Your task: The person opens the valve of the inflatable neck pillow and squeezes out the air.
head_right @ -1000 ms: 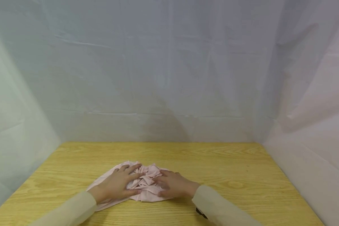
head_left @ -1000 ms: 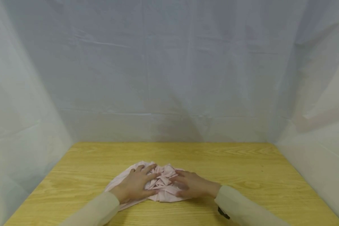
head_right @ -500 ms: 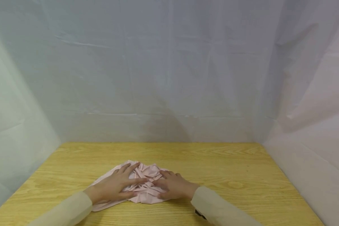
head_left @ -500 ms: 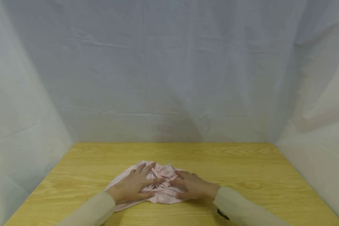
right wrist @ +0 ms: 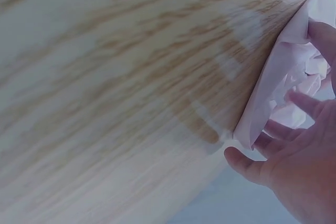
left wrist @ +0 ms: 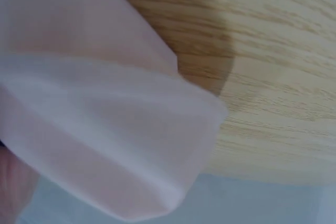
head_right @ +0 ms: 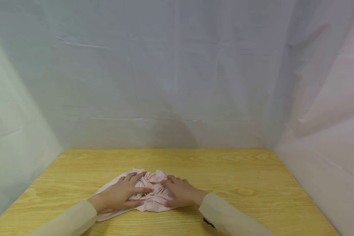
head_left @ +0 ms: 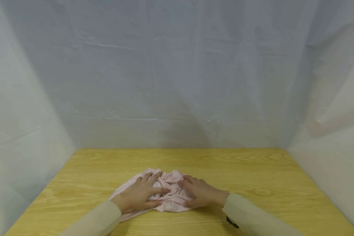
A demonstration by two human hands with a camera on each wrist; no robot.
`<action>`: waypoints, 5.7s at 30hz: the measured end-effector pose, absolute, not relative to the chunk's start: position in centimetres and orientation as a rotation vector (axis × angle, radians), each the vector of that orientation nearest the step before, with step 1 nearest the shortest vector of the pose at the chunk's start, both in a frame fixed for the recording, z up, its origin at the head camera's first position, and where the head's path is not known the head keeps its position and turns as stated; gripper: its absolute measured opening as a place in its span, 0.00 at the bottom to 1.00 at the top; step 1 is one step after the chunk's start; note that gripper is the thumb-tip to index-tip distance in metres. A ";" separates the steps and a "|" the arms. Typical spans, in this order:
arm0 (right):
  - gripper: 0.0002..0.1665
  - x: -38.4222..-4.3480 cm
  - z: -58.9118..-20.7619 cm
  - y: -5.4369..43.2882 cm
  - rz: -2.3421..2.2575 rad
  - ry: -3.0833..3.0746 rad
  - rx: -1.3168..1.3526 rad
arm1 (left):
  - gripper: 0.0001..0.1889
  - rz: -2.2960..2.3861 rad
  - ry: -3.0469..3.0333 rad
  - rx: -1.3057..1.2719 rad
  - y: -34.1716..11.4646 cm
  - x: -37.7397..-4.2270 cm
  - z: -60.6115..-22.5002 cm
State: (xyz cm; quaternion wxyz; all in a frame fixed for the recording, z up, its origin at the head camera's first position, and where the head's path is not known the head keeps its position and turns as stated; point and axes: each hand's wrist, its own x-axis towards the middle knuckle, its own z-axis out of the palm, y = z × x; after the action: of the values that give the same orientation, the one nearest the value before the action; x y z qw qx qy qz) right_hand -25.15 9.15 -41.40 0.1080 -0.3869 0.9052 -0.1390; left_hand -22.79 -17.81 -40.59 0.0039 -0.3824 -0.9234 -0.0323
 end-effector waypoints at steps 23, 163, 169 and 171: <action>0.46 -25.7 -40.5 7.9 -0.249 2.645 -1.136 | 0.28 -0.141 -2.967 -1.144 -17.8 -22.9 -40.5; 0.41 -25.4 -41.7 8.6 -0.247 2.729 -1.227 | 0.31 -0.297 -2.794 -1.147 -19.1 -22.6 -41.6; 0.35 -25.5 -42.0 8.9 -0.368 2.793 -1.359 | 0.32 -0.267 -2.773 -1.066 -19.6 -22.0 -41.4; 0.32 -25.5 -42.1 9.1 -0.398 2.811 -1.412 | 0.32 -0.245 -2.757 -1.033 -19.9 -21.8 -41.4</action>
State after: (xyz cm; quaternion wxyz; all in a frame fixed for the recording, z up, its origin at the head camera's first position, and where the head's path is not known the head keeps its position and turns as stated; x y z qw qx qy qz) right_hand -25.54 9.07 -42.15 -0.0145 -0.4452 0.8865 -0.1254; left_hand -21.82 -19.90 -41.35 0.0934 -0.3483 -0.9291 -0.0825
